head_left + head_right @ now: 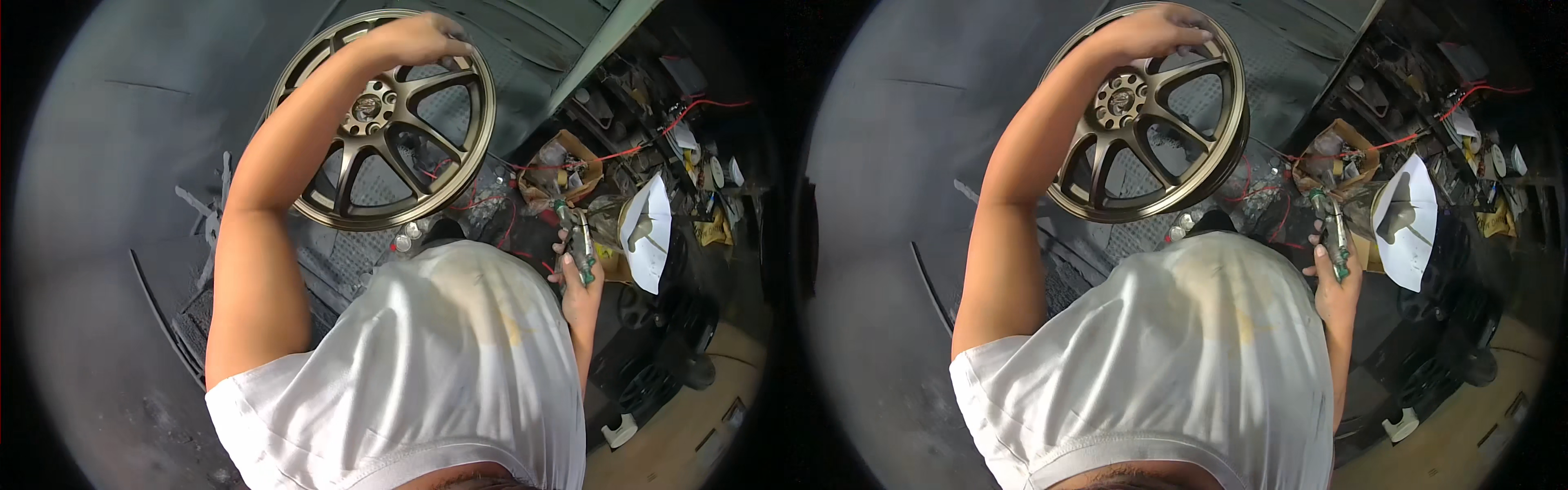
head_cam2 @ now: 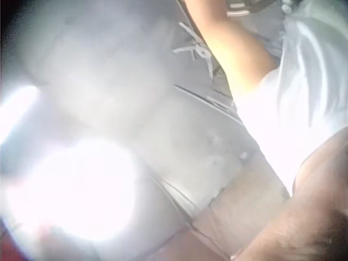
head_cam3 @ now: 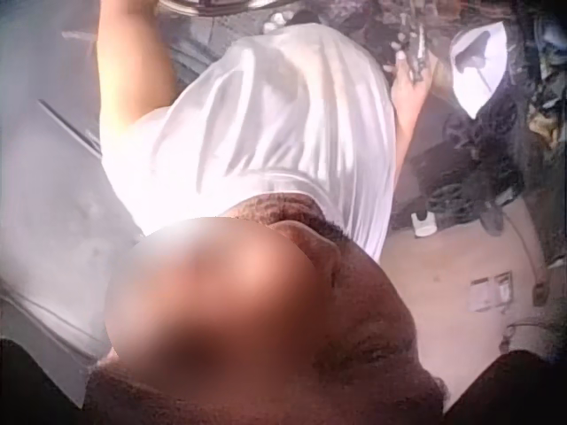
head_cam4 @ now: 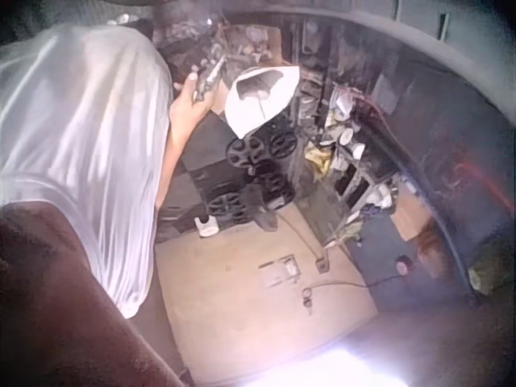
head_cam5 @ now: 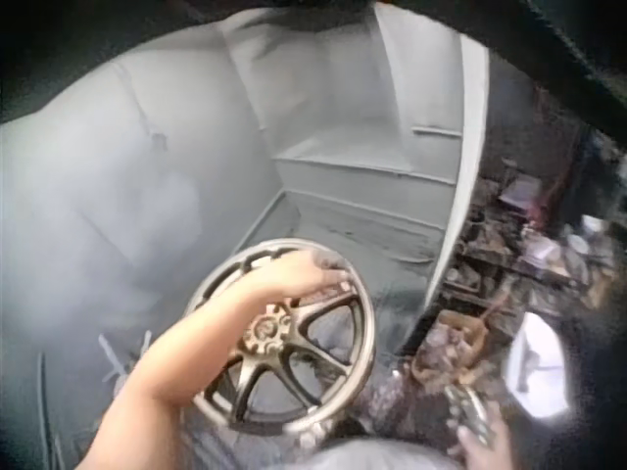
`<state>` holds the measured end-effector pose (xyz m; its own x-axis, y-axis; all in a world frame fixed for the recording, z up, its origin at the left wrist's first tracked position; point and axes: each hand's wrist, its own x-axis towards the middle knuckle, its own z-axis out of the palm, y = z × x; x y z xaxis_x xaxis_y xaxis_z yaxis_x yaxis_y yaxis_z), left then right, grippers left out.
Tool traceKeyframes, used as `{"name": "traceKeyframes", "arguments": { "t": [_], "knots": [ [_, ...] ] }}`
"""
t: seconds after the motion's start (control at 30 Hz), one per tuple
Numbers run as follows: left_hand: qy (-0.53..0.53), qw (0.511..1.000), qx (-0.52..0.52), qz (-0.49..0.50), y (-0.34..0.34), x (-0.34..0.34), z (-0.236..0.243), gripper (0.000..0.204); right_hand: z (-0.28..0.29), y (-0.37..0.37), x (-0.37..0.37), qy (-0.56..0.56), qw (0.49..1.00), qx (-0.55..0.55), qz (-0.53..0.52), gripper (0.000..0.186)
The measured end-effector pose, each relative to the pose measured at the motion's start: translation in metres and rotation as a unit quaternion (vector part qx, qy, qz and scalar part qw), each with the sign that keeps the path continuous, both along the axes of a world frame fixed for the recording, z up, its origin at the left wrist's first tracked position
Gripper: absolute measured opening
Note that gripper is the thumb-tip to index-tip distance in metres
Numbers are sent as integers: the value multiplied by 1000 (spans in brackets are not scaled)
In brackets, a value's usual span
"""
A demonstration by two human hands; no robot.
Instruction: The person touches and rotates a car wheel rim, mixes paint in containers, and pours it into a spray gun. The person then spray paints the wheel rim using the spray gun while rotating the wheel by hand.
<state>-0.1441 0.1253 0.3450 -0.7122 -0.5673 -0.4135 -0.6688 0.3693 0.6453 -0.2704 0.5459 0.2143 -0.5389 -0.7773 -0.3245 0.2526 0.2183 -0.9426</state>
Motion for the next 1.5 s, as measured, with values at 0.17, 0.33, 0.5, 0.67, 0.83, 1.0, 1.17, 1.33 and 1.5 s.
{"name": "traceKeyframes", "arguments": {
  "t": [0.17, 0.33, 0.5, 0.67, 0.83, 1.0, 1.17, 1.33, 1.5],
  "knots": [
    [55, 982, -182, 5, 43, 58, 47, 36, 9, 7, -11, -47, 999, -10, -1, 45],
    [15, 989, -136, 65, 61, 68, 41, 31, 22, 0, -14, -27, 999, -29, 27, 43],
    [136, 926, 286, 206, 22, 19, 7, 25, 32, 2, -16, -14, 998, -29, 59, 40],
    [167, 914, 297, 221, -5, -24, -21, 18, 36, 2, -14, -3, 998, -26, 57, 45],
    [59, 957, 239, 151, -18, -28, -8, 20, 22, 5, -17, -3, 1000, -11, 16, 48],
    [-28, 998, -18, 62, -58, -4, -40, 27, 18, 4, -17, 10, 1000, -2, 10, 49],
    [-74, 996, 24, 32, -29, -24, -50, 26, 15, 4, -16, 0, 1000, -3, 1, 49],
    [42, 957, 237, 160, -19, -22, -29, 26, 13, 7, -18, 4, 1000, 2, 9, 48],
    [98, 941, 256, 199, -23, -31, -22, 9, 17, 4, -20, 4, 1000, 7, 30, 48]
  ]
}}
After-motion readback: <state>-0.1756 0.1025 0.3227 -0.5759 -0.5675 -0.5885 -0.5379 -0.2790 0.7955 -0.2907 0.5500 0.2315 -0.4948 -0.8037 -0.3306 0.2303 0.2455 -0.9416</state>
